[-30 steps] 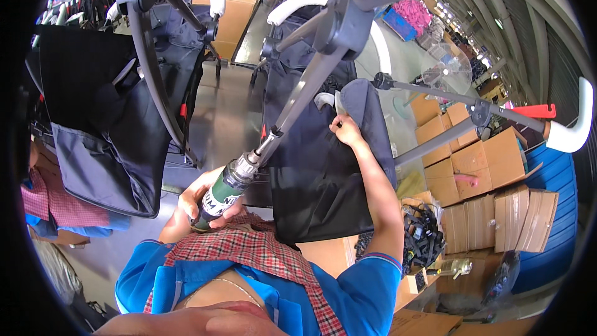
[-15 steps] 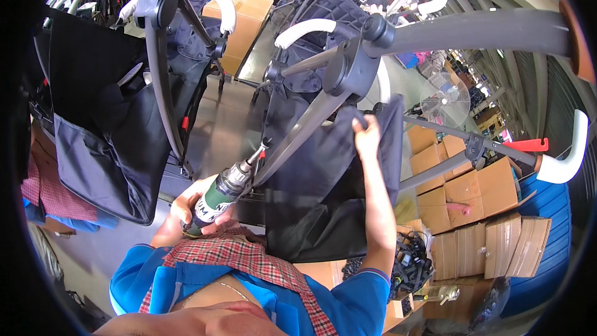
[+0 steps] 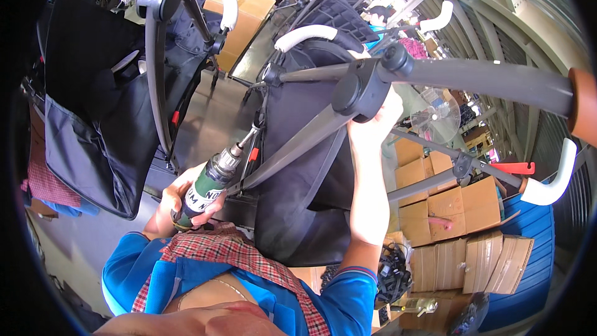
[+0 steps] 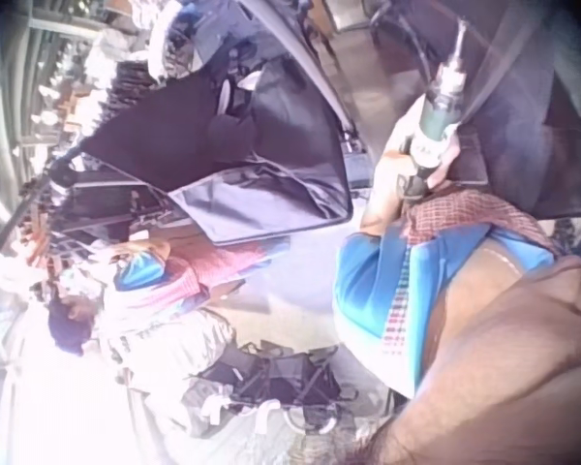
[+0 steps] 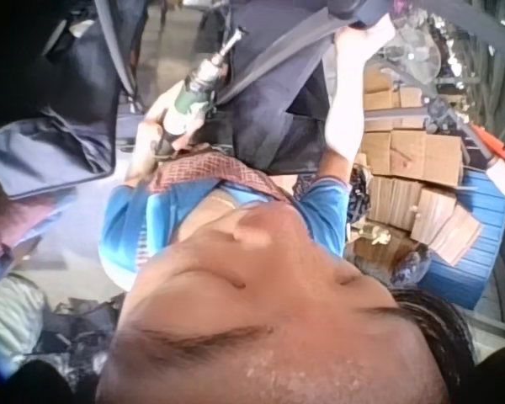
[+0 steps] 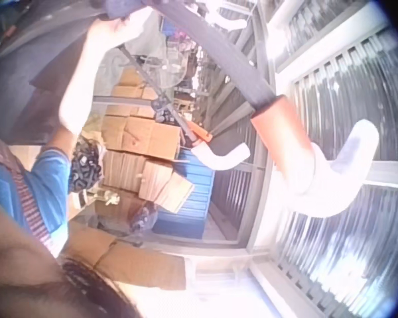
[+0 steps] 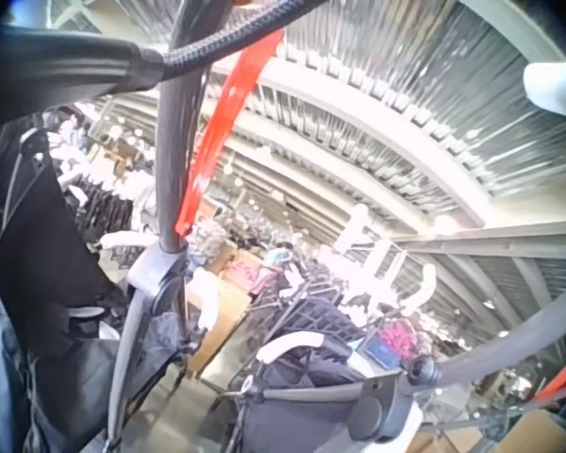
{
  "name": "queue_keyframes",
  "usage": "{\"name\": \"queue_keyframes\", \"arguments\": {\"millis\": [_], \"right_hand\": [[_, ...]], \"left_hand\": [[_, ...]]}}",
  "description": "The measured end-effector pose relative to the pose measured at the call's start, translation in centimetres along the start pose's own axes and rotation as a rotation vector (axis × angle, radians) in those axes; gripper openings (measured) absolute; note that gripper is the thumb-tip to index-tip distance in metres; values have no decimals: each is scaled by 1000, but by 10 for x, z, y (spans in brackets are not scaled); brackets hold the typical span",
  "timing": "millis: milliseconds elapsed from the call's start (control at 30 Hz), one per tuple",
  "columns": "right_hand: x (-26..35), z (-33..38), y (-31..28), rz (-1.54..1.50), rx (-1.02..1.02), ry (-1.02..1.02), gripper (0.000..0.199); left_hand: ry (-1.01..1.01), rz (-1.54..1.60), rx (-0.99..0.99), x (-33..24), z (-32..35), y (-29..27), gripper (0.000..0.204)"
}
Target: The person uses a cordless drill to attach black plastic fasteners to the fabric canopy of a stroller. They repeatedly pick fasteners from a cardboard box, position them on the canopy, and drive them in with the drill. The person also adjusts the stroller frame and canopy during the process.
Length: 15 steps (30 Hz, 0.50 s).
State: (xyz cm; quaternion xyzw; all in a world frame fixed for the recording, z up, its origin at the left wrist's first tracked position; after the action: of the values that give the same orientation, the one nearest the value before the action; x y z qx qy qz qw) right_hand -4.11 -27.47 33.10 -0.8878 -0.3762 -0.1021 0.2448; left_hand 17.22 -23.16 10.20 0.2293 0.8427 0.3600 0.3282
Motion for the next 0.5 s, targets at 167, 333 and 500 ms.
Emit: {"name": "queue_keyframes", "arguments": {"millis": [167,333,500], "right_hand": [[3,-16,29,-470,282,-18,34],[21,-19,58,-565,556,-239,38],[25,-16,44,-110,384,-191,36]], "left_hand": [[-5,32,23,-1,-9,5,108],[-21,-139,-99,-7,-27,20,103],[-25,-399,-136,-13,-47,33,106]]}}
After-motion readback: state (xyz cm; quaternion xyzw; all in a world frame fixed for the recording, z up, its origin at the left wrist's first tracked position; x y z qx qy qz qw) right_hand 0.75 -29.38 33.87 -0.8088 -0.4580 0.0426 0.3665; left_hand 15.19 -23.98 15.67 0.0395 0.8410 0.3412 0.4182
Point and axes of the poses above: each hand's wrist, its own z-axis away from the middle knuckle, its own y-axis out of the palm, x = y × z, the point moved 9 cm from there along -z, towards the middle knuckle, and after that the axes turned 2 degrees about -z, right-handed, at the moved point
